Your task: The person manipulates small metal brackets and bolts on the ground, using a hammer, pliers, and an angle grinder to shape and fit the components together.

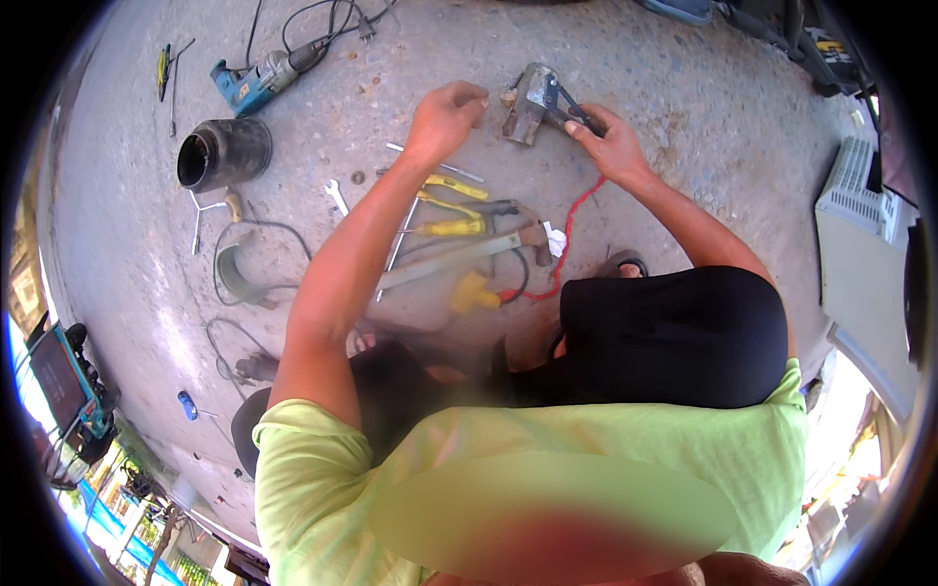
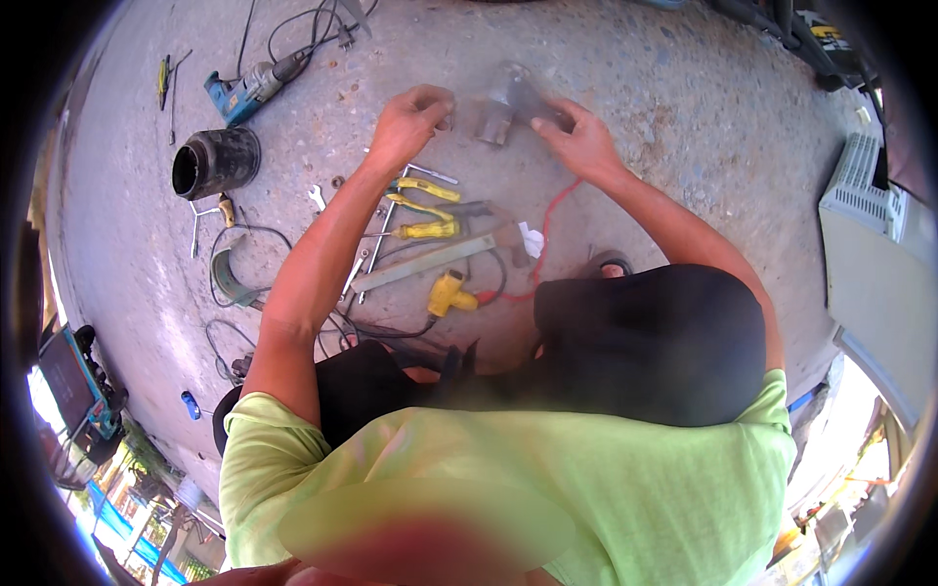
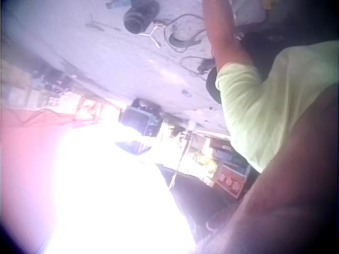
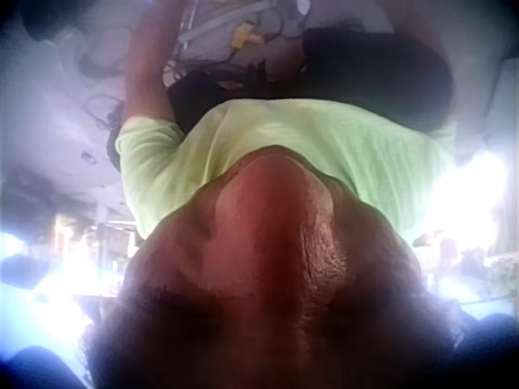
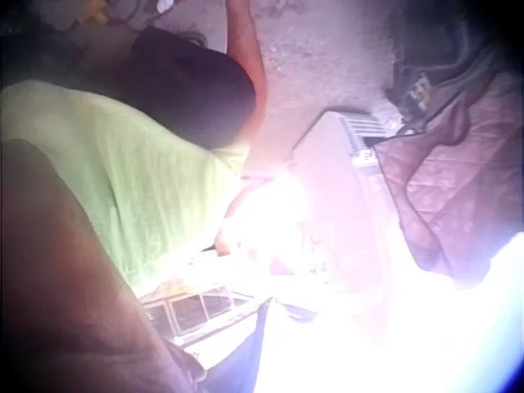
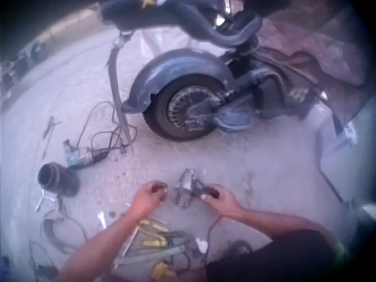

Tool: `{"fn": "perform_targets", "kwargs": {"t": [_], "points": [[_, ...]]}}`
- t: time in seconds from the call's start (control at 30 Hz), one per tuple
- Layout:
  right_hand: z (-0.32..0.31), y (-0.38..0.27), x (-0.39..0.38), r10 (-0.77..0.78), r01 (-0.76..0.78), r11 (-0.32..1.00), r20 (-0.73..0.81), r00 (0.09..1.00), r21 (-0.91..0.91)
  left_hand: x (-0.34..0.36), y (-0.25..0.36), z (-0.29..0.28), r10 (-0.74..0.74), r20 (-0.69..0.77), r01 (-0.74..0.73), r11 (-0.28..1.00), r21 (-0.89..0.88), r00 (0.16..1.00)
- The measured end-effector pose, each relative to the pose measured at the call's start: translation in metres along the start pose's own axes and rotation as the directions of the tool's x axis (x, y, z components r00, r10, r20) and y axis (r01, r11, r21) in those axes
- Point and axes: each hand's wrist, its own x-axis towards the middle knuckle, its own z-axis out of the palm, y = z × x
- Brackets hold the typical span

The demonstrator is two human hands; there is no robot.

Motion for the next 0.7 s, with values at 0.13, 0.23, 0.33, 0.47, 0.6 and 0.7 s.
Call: {"fn": "perform_targets", "kwargs": {"t": [0.13,0.23,0.33,0.47,0.6,0.7], "points": [[-0.015,0.009,-0.010,0.246,-0.257,0.946,0.079,0.966,0.199,0.030,-0.015,0.014,0.280,-0.039,-0.254,0.914,0.317,0.959],[-0.022,0.008,-0.020,0.275,-0.295,0.924,0.115,0.955,0.243,0.057,-0.023,0.024,0.340,0.068,-0.331,0.821,0.464,0.938],[-0.027,0.010,-0.029,0.296,-0.329,0.909,0.157,0.942,0.257,0.080,-0.024,0.034,0.309,0.130,-0.331,0.803,0.496,0.942],[-0.035,0.007,-0.036,0.281,-0.407,0.830,0.343,0.896,0.381,0.103,-0.026,0.029,0.197,0.296,-0.322,0.820,0.472,0.935],[-0.045,-0.009,-0.038,0.160,-0.494,0.709,0.568,0.807,0.503,0.114,-0.020,0.022,0.204,0.399,-0.400,0.765,0.505,0.894],[-0.045,-0.018,-0.038,0.126,-0.560,0.617,0.632,0.764,0.554,0.121,-0.017,0.019,0.227,0.464,-0.473,0.706,0.527,0.856]]}}
